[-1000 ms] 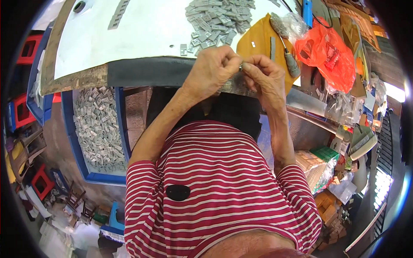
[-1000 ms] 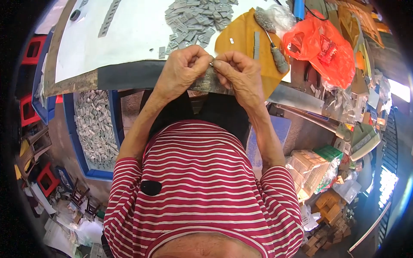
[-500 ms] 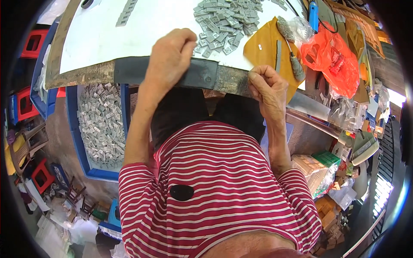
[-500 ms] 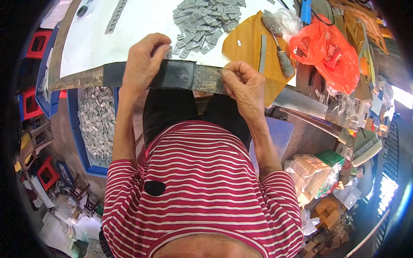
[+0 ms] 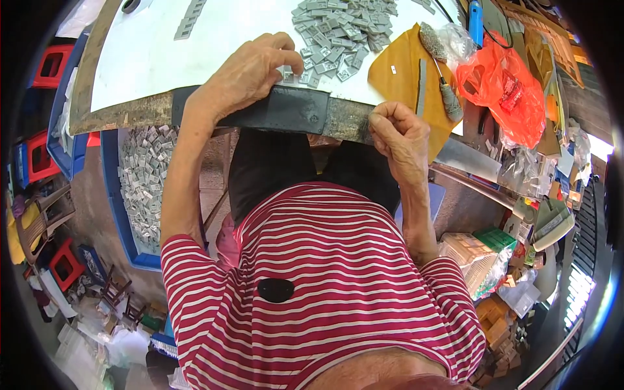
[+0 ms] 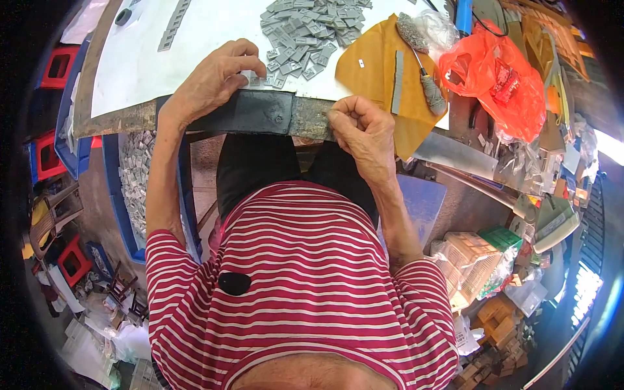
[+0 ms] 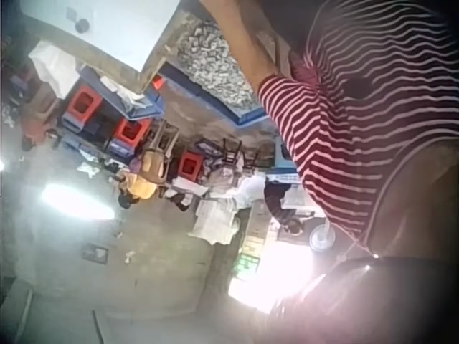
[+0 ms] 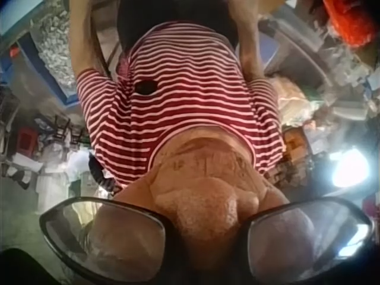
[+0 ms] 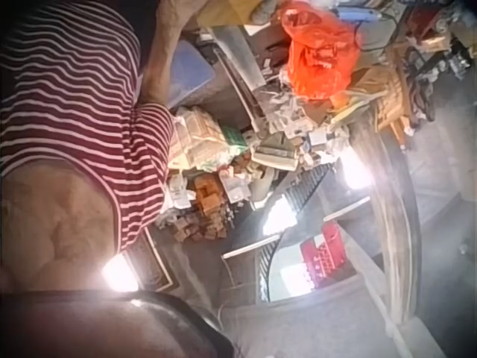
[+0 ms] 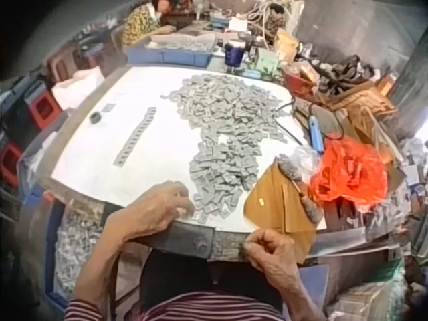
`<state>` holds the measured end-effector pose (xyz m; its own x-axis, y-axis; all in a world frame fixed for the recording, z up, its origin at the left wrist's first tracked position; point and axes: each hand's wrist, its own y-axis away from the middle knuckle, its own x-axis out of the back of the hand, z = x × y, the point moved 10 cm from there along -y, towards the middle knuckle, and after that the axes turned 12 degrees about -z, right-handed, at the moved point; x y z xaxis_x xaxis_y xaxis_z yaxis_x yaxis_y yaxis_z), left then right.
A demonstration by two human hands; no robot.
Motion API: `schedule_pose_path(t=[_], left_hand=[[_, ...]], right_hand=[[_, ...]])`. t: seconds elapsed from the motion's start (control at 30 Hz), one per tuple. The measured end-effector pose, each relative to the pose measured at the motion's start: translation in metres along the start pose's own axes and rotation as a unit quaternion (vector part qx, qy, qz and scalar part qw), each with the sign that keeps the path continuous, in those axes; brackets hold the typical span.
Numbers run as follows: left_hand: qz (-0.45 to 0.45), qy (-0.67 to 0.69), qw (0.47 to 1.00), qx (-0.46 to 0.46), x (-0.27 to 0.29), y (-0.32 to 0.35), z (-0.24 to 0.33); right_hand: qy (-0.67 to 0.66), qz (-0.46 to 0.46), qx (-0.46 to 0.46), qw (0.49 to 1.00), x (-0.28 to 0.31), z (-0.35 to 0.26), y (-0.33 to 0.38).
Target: The recorder is assembling small hardware components by hand at a workbench.
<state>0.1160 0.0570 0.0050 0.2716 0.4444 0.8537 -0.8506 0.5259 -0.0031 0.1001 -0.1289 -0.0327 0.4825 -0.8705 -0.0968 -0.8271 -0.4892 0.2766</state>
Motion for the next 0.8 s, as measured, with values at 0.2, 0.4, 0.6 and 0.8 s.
schedule_pose_path(t=[0.2,0.4,0.6,0.8], left_hand=[[0.009,0.005,0.999,-0.05,0.004,0.001,0.001],[-0.005,0.01,1.0,-0.011,0.006,0.004,-0.005],[-0.027,0.045,0.999,0.01,0.003,0.006,-0.012],[0.036,0.108,0.993,0.041,0.001,0.015,-0.023]], right_hand=[[0.004,-0.007,-0.008,1.0,-0.006,0.001,-0.001],[0.004,-0.013,-0.007,1.0,-0.008,0.001,-0.003],[0.004,-0.016,-0.002,1.0,-0.012,-0.002,-0.004],[0.01,-0.016,0.006,1.0,-0.013,-0.009,-0.006]])
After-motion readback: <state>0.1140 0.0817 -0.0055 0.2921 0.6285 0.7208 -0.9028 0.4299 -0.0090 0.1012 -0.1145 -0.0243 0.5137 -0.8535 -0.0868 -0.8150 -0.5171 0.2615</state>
